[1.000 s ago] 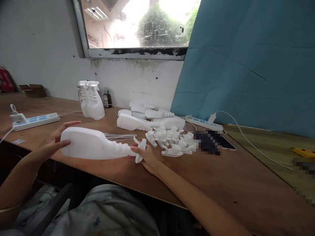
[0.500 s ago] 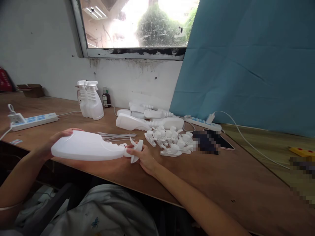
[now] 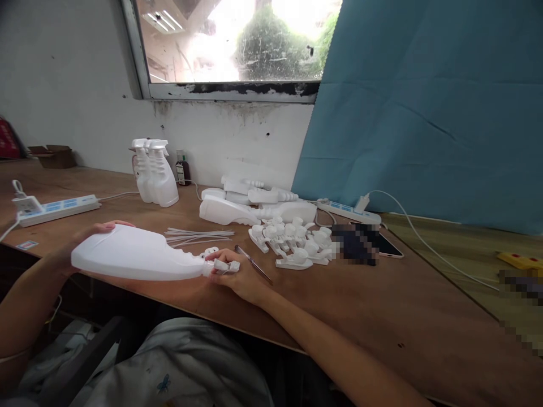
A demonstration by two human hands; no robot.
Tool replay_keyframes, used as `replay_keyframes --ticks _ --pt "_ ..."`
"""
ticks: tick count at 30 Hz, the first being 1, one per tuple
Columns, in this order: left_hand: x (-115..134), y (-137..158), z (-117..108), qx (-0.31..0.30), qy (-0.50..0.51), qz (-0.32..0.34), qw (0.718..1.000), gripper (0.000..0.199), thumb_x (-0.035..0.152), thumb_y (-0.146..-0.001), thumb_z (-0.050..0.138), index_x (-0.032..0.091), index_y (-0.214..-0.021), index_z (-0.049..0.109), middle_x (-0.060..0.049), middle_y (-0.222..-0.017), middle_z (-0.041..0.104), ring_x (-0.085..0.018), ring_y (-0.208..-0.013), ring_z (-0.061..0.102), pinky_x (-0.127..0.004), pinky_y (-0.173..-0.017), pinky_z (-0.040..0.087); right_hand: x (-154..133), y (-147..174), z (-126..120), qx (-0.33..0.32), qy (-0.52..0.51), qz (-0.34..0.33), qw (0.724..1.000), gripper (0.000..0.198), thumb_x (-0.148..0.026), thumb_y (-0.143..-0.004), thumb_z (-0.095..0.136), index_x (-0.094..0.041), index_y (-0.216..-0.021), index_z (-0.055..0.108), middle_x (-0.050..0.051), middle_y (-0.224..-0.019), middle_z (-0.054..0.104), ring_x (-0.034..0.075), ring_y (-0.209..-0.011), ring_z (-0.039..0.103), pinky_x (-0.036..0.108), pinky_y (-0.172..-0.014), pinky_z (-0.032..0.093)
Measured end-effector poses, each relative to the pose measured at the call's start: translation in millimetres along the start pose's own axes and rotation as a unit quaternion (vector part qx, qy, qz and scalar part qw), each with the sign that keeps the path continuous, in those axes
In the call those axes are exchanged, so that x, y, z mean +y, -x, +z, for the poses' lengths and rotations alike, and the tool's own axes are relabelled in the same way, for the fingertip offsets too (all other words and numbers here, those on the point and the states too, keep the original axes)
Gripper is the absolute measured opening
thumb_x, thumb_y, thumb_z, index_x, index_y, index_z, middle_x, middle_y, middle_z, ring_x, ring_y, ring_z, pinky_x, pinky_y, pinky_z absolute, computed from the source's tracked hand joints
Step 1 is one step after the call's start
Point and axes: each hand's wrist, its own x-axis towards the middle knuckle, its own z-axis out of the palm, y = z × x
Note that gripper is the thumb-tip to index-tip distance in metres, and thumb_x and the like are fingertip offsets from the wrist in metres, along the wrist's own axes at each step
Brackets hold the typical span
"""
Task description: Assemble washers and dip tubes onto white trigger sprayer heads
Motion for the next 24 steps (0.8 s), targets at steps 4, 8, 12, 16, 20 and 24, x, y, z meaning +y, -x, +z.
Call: replay_keyframes --ticks 4,8,12,16,20,24 --pt "1.6 1.5 -1.7 0.013 -0.012 0.006 1.0 0.052 0.054 -0.063 0.049 0.027 -0.106 0.059 -0.004 -0.091 0.067 -0.027 -0.075 0.062 -0.035 -0.057 0.048 -4.3 3.4 2.0 0.002 0.095 -0.066 0.993 0.012 -0.018 -0.072 0.065 -0.02 -0.066 0.054 0.003 -0.107 0.061 0.019 -0.104 0.054 0.035 -0.092 0.038" --pt "3.0 2.8 -2.8 0.011 -0.013 0.006 1.0 0.046 0.054 -0.064 0.048 0.031 -0.102 0.061 -0.004 -0.092 0.068 -0.028 -0.076 0.062 -0.037 -0.057 0.048 -3.3 6.5 3.5 0.018 0.184 -0.132 0.974 0.011 -0.012 -0.075 0.058 -0.021 -0.07 0.054 0.003 -0.113 0.059 0.018 -0.104 0.054 0.035 -0.089 0.04" --pt "6.0 5.2 -0.8 0.023 -0.005 -0.008 1.0 0.046 0.052 -0.063 0.049 0.028 -0.101 0.061 -0.005 -0.089 0.068 -0.027 -0.072 0.062 -0.035 -0.052 0.048 -2.4 7.3 4.1 0.026 0.276 -0.207 0.938 0.013 -0.009 -0.074 0.054 -0.022 -0.072 0.055 0.003 -0.114 0.059 0.019 -0.103 0.054 0.036 -0.088 0.04" --pt "6.0 3.7 -2.6 0.024 0.027 -0.017 0.999 0.046 0.05 -0.061 0.052 0.026 -0.1 0.062 -0.005 -0.084 0.068 -0.025 -0.068 0.062 -0.031 -0.045 0.048 -3.4 7.7 4.4 0.017 0.326 -0.249 0.912 0.016 -0.008 -0.072 0.052 -0.023 -0.074 0.056 0.004 -0.113 0.06 0.02 -0.104 0.054 0.037 -0.087 0.04" --pt "1.9 -2.6 -20.0 0.051 0.106 -0.027 0.993 0.046 0.038 -0.062 0.054 0.019 -0.103 0.062 -0.005 -0.076 0.067 -0.021 -0.061 0.06 -0.025 -0.04 0.047 -0.7 8.2 -1.2 0.044 0.349 -0.252 0.901 0.02 -0.006 -0.07 0.05 -0.024 -0.073 0.057 0.002 -0.113 0.06 0.021 -0.104 0.054 0.038 -0.086 0.04" --pt "1.5 -5.2 -40.8 0.131 0.166 -0.051 0.976 0.037 0.03 -0.072 0.043 0.015 -0.1 0.063 -0.004 -0.064 0.063 -0.01 -0.038 0.045 -0.017 -0.027 0.036 1.1 6.1 -9.6 0.132 0.345 -0.238 0.898 0.018 -0.008 -0.073 0.05 -0.023 -0.07 0.057 0.004 -0.108 0.061 0.021 -0.1 0.055 0.039 -0.085 0.042"
